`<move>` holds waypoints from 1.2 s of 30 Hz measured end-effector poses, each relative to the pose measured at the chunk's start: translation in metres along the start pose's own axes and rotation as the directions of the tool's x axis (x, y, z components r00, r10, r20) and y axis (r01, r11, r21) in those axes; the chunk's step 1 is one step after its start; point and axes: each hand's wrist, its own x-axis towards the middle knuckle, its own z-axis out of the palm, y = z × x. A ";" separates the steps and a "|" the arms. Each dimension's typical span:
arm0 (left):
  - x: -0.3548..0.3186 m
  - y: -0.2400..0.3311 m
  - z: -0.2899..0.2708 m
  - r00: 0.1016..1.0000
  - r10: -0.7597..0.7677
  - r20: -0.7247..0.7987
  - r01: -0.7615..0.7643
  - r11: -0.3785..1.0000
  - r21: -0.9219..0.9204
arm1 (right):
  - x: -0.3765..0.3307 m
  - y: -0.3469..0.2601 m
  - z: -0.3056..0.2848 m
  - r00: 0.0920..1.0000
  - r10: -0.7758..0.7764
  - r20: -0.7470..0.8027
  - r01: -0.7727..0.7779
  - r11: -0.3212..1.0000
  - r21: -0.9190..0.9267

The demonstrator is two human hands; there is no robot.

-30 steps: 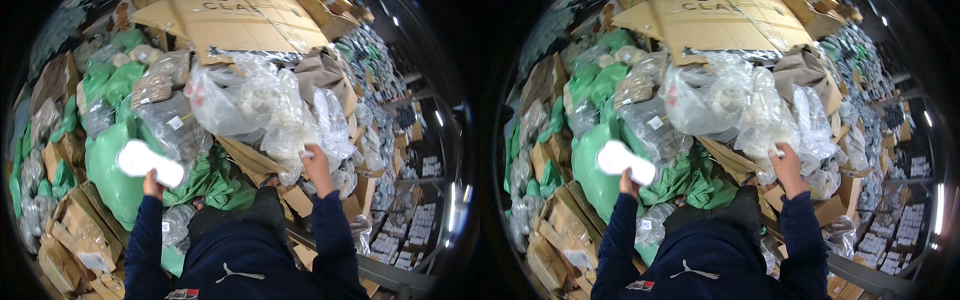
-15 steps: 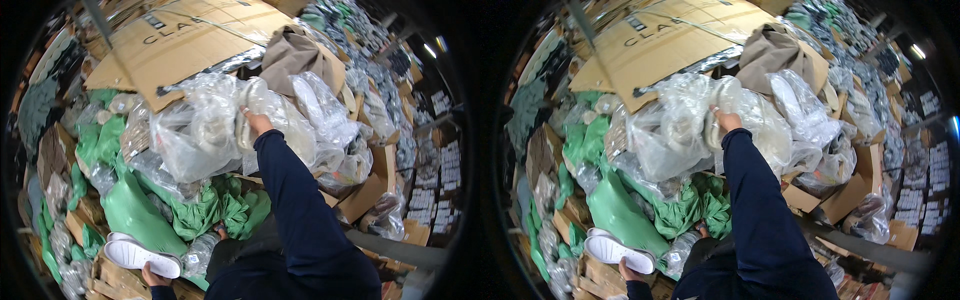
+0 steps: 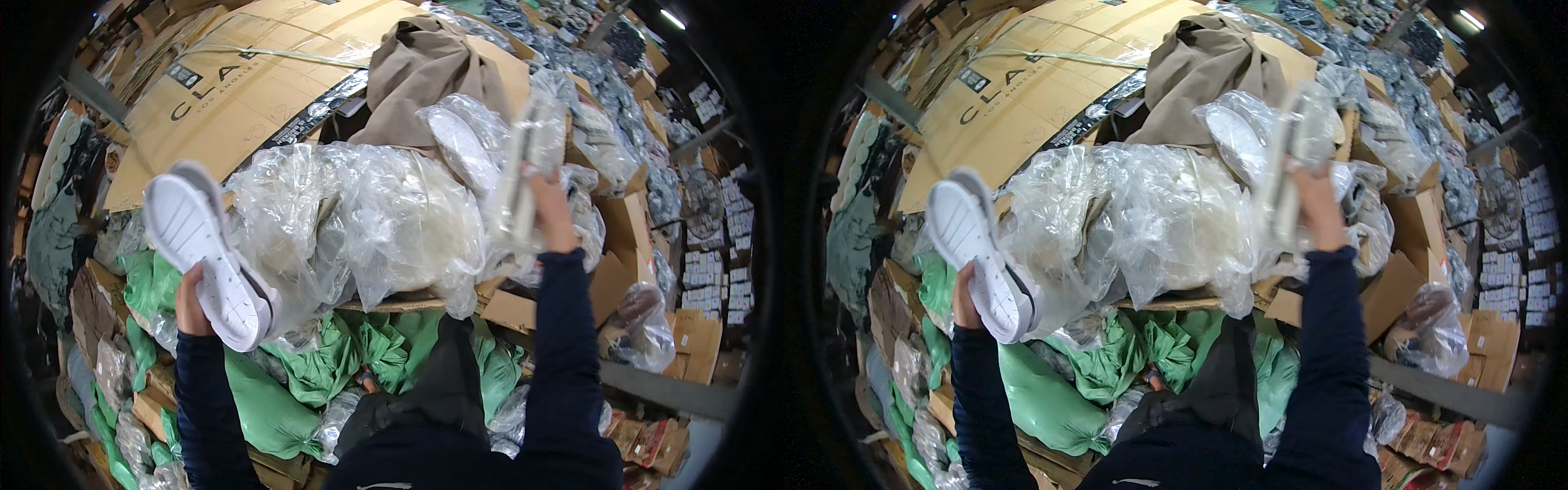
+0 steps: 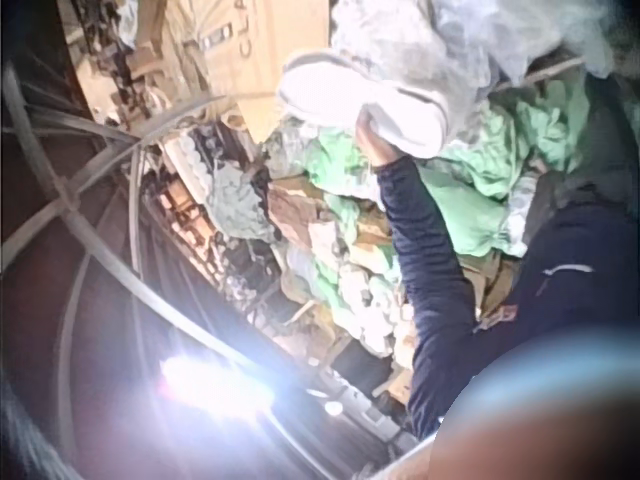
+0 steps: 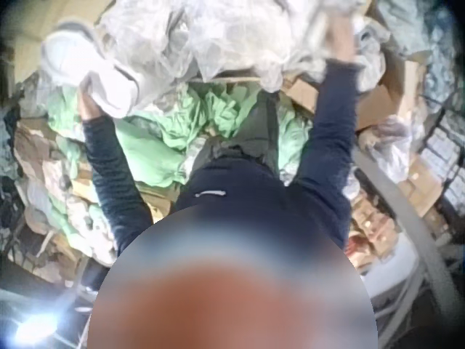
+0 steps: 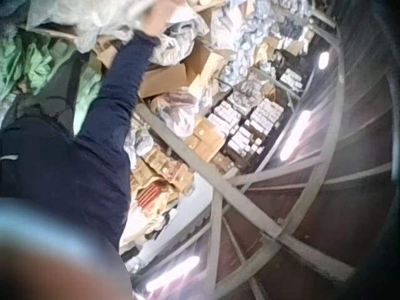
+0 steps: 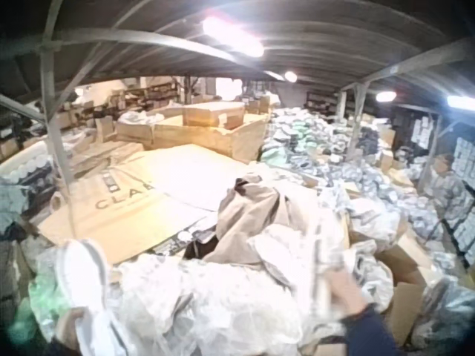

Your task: The person rummages through a large pile of cardboard and plastic-wrapped items in a warehouse. They pull out several white plastic sandals, remove them from their packaging, and place them into a separate pile.

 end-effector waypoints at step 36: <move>-0.037 -0.173 0.171 0.928 -0.314 0.200 0.241 0.917 0.318 | 0.099 0.136 0.057 0.996 -0.029 0.081 0.082 0.036 -0.996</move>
